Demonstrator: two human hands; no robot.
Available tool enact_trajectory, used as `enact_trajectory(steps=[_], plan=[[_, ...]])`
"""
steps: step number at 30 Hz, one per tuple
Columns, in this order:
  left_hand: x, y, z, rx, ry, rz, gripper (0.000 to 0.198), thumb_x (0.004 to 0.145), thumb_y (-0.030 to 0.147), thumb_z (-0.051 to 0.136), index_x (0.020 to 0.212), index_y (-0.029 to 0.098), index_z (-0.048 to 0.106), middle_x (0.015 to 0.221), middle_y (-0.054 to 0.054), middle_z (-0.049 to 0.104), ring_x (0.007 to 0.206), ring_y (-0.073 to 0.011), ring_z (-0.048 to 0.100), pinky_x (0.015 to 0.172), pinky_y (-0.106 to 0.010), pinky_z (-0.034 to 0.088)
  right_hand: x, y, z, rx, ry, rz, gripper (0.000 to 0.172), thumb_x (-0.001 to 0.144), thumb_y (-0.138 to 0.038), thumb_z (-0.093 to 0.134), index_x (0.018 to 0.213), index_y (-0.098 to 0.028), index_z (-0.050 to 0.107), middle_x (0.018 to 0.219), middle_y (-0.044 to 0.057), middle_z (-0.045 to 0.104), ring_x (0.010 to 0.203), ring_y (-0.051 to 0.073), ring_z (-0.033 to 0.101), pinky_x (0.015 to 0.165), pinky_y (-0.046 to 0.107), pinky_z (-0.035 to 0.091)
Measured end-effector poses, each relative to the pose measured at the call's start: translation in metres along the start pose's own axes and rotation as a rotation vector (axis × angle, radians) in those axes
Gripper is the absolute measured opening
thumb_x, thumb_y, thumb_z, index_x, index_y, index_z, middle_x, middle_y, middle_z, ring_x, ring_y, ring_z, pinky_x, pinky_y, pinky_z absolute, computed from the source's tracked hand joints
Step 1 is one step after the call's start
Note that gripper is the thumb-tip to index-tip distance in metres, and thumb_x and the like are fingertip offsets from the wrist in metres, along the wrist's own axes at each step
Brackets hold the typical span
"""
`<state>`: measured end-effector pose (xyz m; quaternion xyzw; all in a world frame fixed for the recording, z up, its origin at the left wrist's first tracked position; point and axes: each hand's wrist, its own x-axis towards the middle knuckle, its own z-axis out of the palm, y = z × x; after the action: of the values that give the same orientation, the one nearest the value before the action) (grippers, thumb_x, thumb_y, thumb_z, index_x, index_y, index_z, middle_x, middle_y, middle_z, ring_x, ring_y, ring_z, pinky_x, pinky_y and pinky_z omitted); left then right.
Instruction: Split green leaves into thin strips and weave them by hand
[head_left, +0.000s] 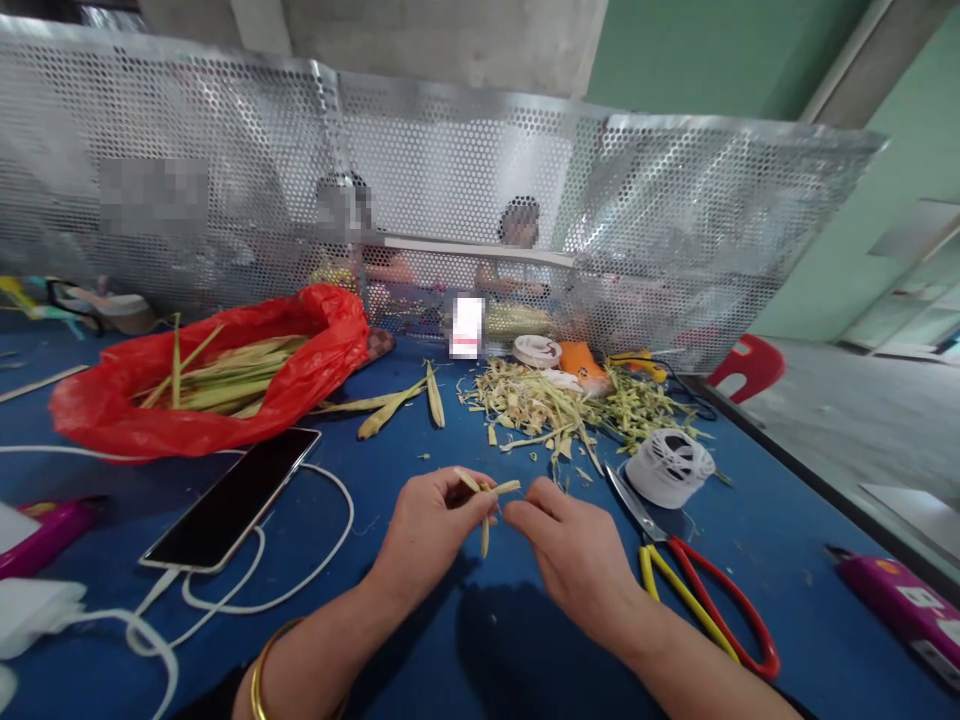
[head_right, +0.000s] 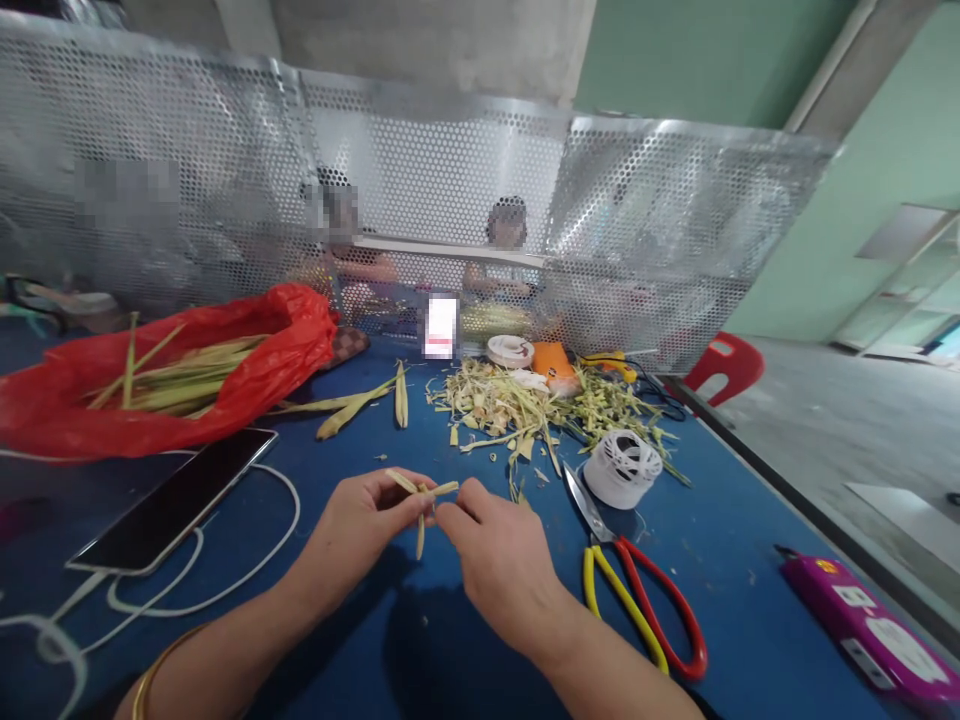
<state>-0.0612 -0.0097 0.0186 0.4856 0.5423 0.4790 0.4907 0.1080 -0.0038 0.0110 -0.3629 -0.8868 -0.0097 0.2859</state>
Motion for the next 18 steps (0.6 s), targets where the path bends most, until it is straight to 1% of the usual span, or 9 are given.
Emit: enact_trajectory(steps=[2,4,7,11,14,16,18], plan=[[0.001,0.001,0.001,-0.066,-0.045,-0.088,0.018,0.065,0.026,0.071,0.076,0.015,0.061,0.062,0.001,0.066,0.061,-0.0152,0.063,0.062,-0.026,0.05,0.001,0.001,-0.003,-0.056,0.023,-0.017,0.029,0.09,-0.013,0.036,0.083,-0.023,0.063,0.071,0.001,0.052,0.054,0.012,0.046,0.049,0.023,0.027],[0.0,0.002,0.002,-0.081,-0.103,-0.139,0.019,0.064,0.025,0.071,0.073,0.016,0.056,0.059,0.002,0.065,0.059,-0.0145,0.063,0.06,-0.025,0.049,0.002,0.003,-0.006,-0.01,0.037,0.014,0.028,0.091,-0.014,0.037,0.084,-0.022,0.063,0.073,0.002,0.054,0.056,0.011,0.048,0.051,0.022,0.03],[-0.002,0.003,0.003,-0.034,-0.226,-0.134,0.017,0.064,0.021,0.07,0.067,0.015,0.054,0.058,0.002,0.064,0.056,-0.0127,0.061,0.057,-0.023,0.047,0.004,0.005,-0.011,0.133,0.011,0.07,0.024,0.091,-0.016,0.039,0.083,-0.019,0.062,0.076,0.003,0.055,0.062,0.012,0.052,0.057,0.022,0.035],[-0.006,0.003,0.004,-0.049,-0.397,-0.139,0.019,0.062,0.014,0.071,0.066,0.016,0.052,0.058,0.004,0.062,0.055,-0.0127,0.061,0.056,-0.024,0.047,0.008,0.01,-0.013,0.366,-0.08,0.171,0.02,0.089,-0.017,0.045,0.078,-0.019,0.062,0.076,0.001,0.054,0.065,0.011,0.052,0.061,0.022,0.037],[-0.006,0.004,0.003,-0.109,-0.468,-0.172,0.022,0.062,0.017,0.073,0.068,0.016,0.052,0.059,0.003,0.064,0.055,-0.0134,0.062,0.057,-0.026,0.049,0.012,0.016,-0.01,0.658,-0.128,0.331,0.013,0.082,-0.017,0.055,0.071,-0.018,0.062,0.07,-0.001,0.055,0.065,0.011,0.051,0.061,0.022,0.038],[-0.006,0.005,0.003,-0.141,-0.465,-0.154,0.023,0.063,0.018,0.074,0.074,0.016,0.054,0.062,0.002,0.066,0.058,-0.0139,0.063,0.061,-0.028,0.05,0.015,0.019,-0.008,0.826,-0.17,0.465,0.01,0.076,-0.018,0.059,0.067,-0.016,0.061,0.063,-0.002,0.055,0.06,0.011,0.048,0.058,0.022,0.037],[-0.005,0.006,0.002,-0.151,-0.43,-0.123,0.027,0.064,0.019,0.074,0.086,0.016,0.058,0.065,0.001,0.069,0.06,-0.0138,0.064,0.064,-0.028,0.051,0.016,0.019,-0.004,0.926,-0.203,0.575,0.01,0.073,-0.019,0.06,0.064,-0.016,0.06,0.058,-0.004,0.053,0.056,0.01,0.043,0.054,0.022,0.034]])
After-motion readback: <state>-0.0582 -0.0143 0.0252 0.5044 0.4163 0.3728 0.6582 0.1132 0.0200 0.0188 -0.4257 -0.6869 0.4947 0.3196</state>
